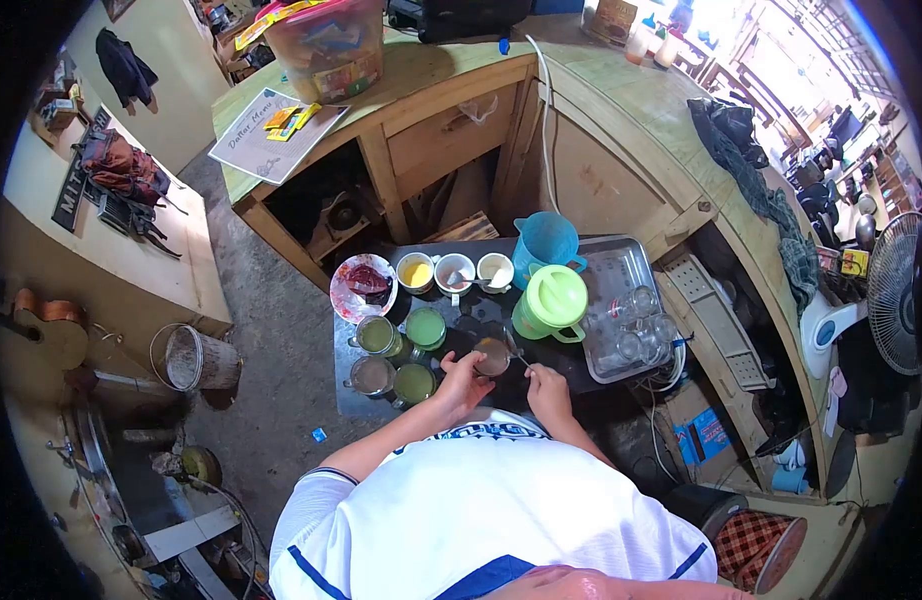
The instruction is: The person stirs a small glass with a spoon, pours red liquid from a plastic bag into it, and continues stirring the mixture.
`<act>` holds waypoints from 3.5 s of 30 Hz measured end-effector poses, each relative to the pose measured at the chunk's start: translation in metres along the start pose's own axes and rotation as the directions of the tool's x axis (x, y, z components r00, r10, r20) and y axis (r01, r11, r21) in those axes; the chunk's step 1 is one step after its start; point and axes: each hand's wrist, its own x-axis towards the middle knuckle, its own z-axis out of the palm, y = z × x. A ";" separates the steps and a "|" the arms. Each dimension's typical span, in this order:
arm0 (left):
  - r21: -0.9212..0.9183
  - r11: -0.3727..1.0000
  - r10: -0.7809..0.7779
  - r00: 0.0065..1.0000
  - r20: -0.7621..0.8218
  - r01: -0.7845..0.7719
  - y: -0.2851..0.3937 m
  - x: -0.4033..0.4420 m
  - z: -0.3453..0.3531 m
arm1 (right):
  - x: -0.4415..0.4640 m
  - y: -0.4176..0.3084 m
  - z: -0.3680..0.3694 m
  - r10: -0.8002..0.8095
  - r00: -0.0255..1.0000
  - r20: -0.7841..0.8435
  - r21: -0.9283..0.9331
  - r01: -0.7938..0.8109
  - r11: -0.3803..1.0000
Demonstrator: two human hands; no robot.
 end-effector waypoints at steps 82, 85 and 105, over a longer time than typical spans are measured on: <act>-0.039 0.999 0.014 0.999 0.034 -0.013 -0.002 0.033 -0.031 | 0.179 -0.140 -0.006 0.161 0.663 0.731 -0.588 0.493 0.641; -0.027 1.000 0.009 0.999 0.046 -0.008 0.001 0.033 -0.029 | 0.173 -0.129 -0.018 0.140 0.769 0.624 -0.632 0.390 0.670; -0.043 0.999 -0.012 0.999 0.035 0.014 0.010 0.035 -0.024 | 0.036 -0.040 -0.019 -0.019 1.000 0.017 -0.101 0.021 0.995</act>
